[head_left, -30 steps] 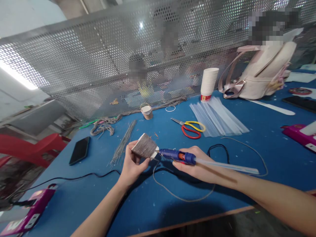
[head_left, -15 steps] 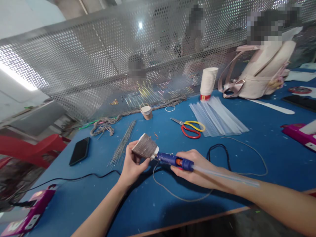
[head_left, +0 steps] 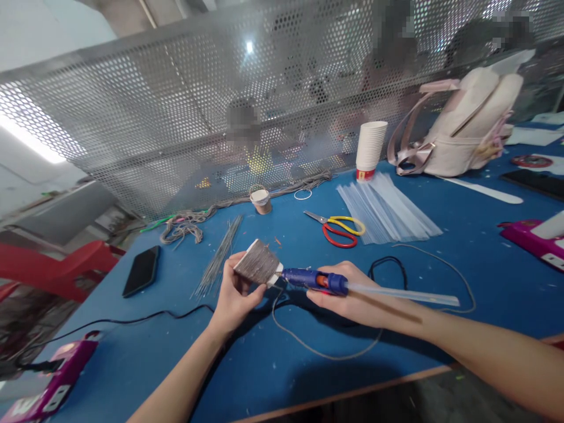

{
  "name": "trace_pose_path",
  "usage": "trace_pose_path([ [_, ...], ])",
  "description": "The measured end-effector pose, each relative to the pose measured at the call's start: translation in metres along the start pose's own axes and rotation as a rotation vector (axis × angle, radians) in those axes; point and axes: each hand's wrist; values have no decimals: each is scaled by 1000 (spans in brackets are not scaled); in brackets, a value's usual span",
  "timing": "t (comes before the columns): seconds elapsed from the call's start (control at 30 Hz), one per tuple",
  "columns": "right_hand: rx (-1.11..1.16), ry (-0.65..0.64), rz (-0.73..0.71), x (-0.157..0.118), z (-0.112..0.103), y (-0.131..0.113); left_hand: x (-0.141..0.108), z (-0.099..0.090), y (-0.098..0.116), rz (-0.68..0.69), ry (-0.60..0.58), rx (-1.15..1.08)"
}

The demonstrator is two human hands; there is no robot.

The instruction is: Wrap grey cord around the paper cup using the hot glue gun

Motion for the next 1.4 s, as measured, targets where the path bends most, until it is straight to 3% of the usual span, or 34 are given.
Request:
trace_pose_path([
  [0.6,55,0,66,4,-7,4,1,-3,0,34,-23,24],
  [0.83,51,-44,23,0,-1,3,0,-2,1,56,-29,47],
  [1.27,-36,13,2,1,1,-1,0,0,1,88,7,104],
  [1.4,-101,35,-97,-2,13,2,-1,4,0,85,21,83],
])
Point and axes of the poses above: each hand's wrist, its own x-axis towards the middle knuckle, its own z-axis out of the palm, y = z × x, and after that the axes turned 3 degrees about z, right-handed
